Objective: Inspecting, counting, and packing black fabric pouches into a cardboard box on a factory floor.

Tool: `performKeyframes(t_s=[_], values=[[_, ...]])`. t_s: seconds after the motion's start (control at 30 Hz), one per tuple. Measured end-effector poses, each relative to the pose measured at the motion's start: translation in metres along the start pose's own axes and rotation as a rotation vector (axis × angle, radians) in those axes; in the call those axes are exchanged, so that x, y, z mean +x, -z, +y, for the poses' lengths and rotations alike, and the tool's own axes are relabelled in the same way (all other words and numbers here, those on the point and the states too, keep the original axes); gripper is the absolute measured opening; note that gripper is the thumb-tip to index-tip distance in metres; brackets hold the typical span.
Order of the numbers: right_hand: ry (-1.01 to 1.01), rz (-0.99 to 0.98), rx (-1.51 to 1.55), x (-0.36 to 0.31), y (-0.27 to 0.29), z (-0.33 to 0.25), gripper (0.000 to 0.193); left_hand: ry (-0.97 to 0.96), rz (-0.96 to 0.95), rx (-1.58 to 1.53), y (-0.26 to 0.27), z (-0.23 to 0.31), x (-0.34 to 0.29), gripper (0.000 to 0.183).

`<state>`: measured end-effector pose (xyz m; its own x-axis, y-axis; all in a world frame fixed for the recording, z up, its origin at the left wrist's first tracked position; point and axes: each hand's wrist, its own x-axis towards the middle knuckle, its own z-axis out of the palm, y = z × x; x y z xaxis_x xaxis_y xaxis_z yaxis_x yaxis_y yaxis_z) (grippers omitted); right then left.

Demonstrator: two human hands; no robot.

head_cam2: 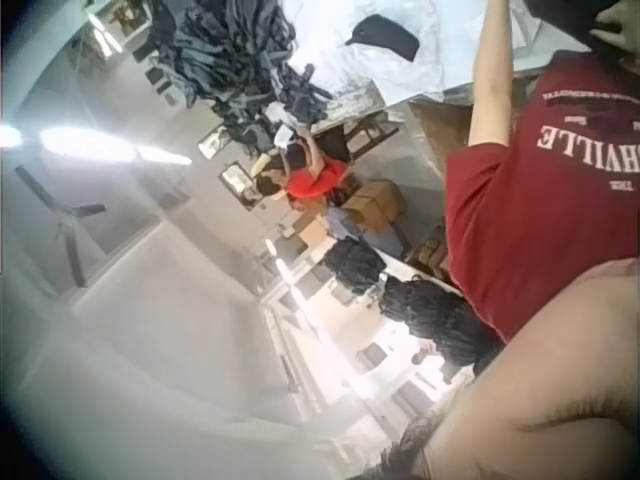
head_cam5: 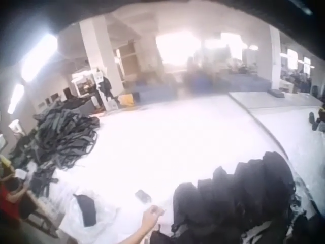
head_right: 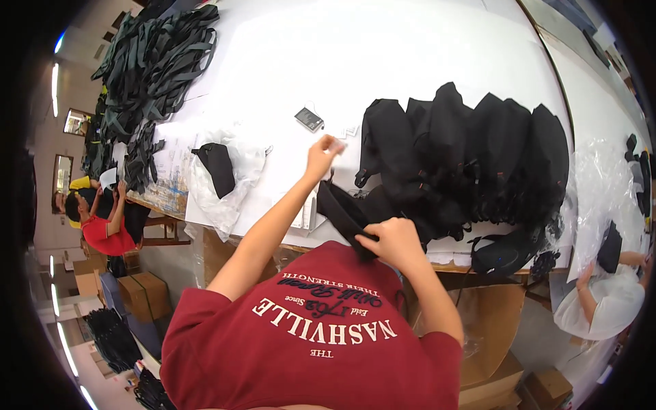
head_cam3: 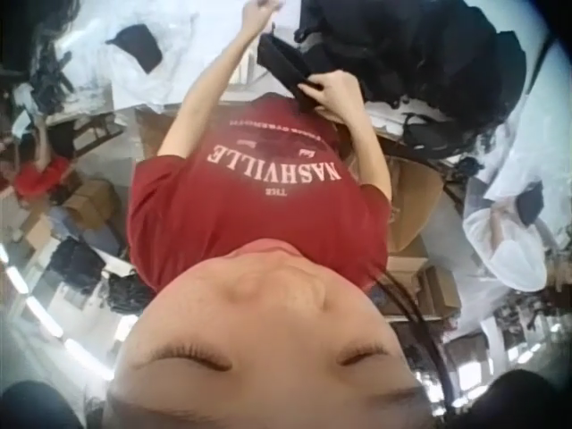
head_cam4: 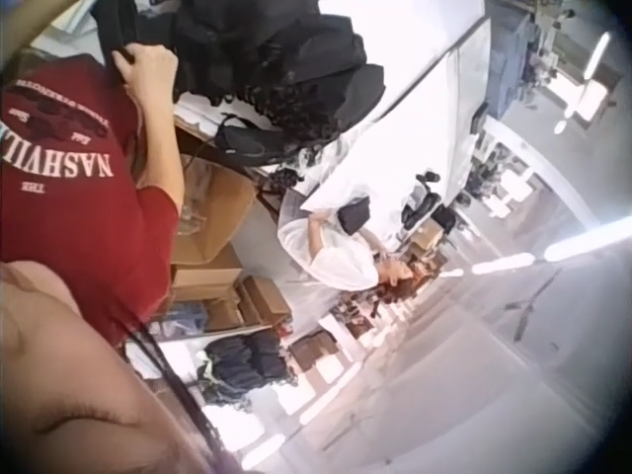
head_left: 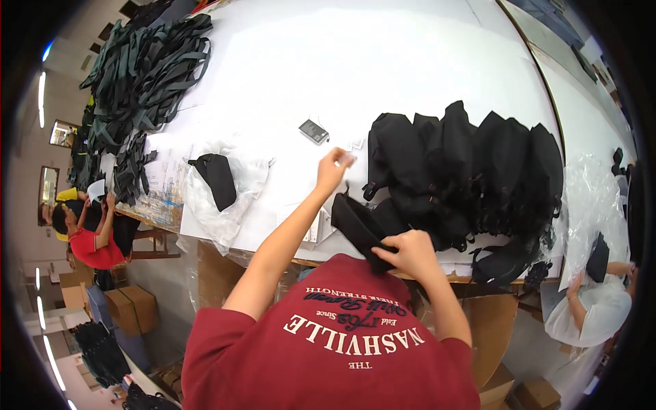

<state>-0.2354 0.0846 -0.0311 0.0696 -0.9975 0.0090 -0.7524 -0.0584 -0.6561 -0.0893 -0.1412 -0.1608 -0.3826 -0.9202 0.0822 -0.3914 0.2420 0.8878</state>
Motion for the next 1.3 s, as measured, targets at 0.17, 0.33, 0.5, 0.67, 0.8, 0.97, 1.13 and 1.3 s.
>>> performKeyframes(t_s=[0.17, 0.33, 0.5, 0.67, 0.8, 0.97, 1.13, 1.3], values=[[0.127, 0.104, -0.152, 0.021, 0.007, -0.002, 0.019, -0.099, -0.183, -0.298, 0.068, 0.123, -0.046, 0.009], [0.215, 0.156, -0.172, 0.034, 0.009, -0.028, 0.019, -0.545, -0.110, 0.516, 0.098, 0.135, -0.091, 0.030], [0.205, 0.290, -0.058, 0.033, -0.002, -0.051, 0.013, 0.343, 0.001, -0.887, 0.075, 0.092, -0.131, 0.074], [0.228, 0.578, -0.024, 0.022, -0.015, -0.071, 0.019, 0.538, 0.045, -1.179, 0.055, 0.112, -0.141, 0.039], [0.027, 0.754, 0.313, 0.007, -0.032, -0.072, 0.012, 0.508, 0.031, -1.288, 0.070, 0.105, -0.137, 0.028], [-0.193, 0.593, 0.807, 0.012, -0.064, -0.048, 0.022, 0.504, -0.032, -1.323, 0.076, 0.105, -0.137, 0.028], [0.020, 0.563, 0.944, 0.017, -0.037, -0.044, 0.028, 0.379, -0.277, -0.986, 0.073, 0.150, -0.135, 0.039], [-0.004, 0.881, 0.911, 0.021, 0.002, -0.047, 0.023, 0.490, -0.375, -0.807, 0.055, 0.161, -0.141, 0.048]])
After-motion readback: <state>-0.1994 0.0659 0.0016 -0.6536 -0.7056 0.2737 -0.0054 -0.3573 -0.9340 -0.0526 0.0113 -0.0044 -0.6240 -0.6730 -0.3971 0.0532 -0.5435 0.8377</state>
